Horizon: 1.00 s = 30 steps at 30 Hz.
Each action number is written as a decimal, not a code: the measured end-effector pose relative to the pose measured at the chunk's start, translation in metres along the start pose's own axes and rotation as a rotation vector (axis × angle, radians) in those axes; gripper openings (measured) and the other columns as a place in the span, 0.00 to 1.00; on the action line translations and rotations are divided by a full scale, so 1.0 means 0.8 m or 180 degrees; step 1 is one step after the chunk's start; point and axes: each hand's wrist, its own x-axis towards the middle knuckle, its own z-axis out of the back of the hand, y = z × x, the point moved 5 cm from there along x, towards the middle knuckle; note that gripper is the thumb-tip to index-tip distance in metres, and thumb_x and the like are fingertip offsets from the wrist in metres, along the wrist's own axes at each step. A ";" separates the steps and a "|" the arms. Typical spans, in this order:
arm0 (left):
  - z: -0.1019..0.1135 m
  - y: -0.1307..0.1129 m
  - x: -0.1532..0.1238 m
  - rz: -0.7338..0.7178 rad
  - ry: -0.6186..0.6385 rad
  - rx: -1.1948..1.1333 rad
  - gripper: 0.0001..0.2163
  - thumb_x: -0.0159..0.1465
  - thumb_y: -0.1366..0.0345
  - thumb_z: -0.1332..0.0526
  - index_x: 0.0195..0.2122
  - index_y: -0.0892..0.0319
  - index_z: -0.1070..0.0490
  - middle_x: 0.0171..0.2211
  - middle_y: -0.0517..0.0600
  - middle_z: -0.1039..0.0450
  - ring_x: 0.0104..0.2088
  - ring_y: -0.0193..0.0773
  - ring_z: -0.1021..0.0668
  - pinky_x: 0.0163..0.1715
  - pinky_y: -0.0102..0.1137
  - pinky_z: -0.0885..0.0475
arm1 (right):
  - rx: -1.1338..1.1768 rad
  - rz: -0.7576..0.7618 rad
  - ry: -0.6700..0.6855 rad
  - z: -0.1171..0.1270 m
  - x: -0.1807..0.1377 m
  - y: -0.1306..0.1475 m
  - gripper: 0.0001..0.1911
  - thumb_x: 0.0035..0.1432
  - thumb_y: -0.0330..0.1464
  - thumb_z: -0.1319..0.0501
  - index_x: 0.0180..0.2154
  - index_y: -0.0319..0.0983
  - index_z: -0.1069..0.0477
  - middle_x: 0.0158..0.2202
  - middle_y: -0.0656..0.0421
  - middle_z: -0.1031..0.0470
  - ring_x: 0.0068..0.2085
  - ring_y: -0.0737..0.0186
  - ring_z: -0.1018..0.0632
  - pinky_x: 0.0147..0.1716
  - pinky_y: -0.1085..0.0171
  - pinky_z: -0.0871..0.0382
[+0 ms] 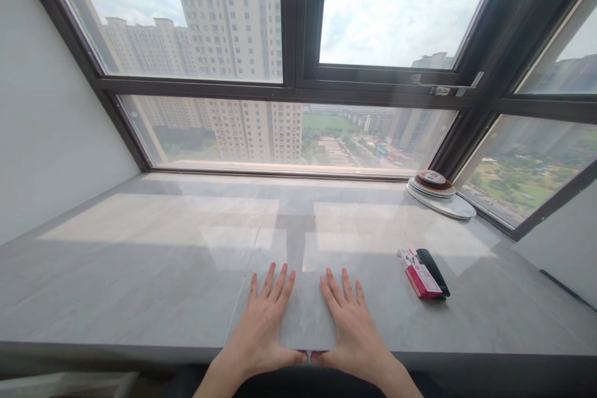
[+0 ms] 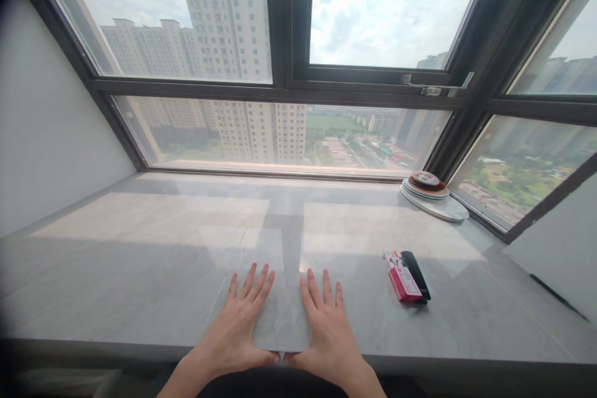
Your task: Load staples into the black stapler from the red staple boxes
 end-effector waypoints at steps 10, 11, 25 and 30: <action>-0.008 0.007 0.000 -0.0017 0.0185 -0.0166 0.60 0.45 0.32 0.34 0.74 0.46 0.63 0.74 0.51 0.68 0.72 0.63 0.58 0.68 0.63 0.61 | 0.0073 0.0047 0.0086 0.001 0.002 0.001 0.71 0.37 0.59 0.31 0.74 0.46 0.63 0.75 0.58 0.70 0.72 0.34 0.68 0.67 0.37 0.77; -0.009 0.007 0.000 -0.0016 0.0181 -0.0166 0.60 0.45 0.32 0.34 0.74 0.46 0.63 0.74 0.51 0.68 0.72 0.63 0.58 0.68 0.63 0.60 | 0.0077 0.0040 0.0092 0.001 0.001 0.001 0.71 0.37 0.59 0.31 0.74 0.46 0.63 0.75 0.58 0.70 0.72 0.34 0.68 0.67 0.37 0.77; -0.008 0.019 0.008 -0.0065 0.0313 -0.0620 0.49 0.57 0.31 0.42 0.73 0.42 0.62 0.74 0.48 0.66 0.73 0.52 0.56 0.70 0.57 0.60 | 0.0346 0.0307 -0.0160 0.021 -0.008 -0.001 0.67 0.48 0.54 0.32 0.73 0.44 0.73 0.75 0.56 0.60 0.73 0.44 0.61 0.70 0.41 0.66; -0.008 0.021 0.010 0.0062 0.0230 -0.0739 0.42 0.60 0.35 0.41 0.72 0.40 0.54 0.74 0.45 0.61 0.73 0.49 0.52 0.71 0.53 0.57 | 0.0116 -0.0523 -0.2043 0.114 -0.041 -0.149 0.40 0.64 0.48 0.45 0.71 0.41 0.51 0.66 0.49 0.37 0.68 0.43 0.40 0.66 0.44 0.49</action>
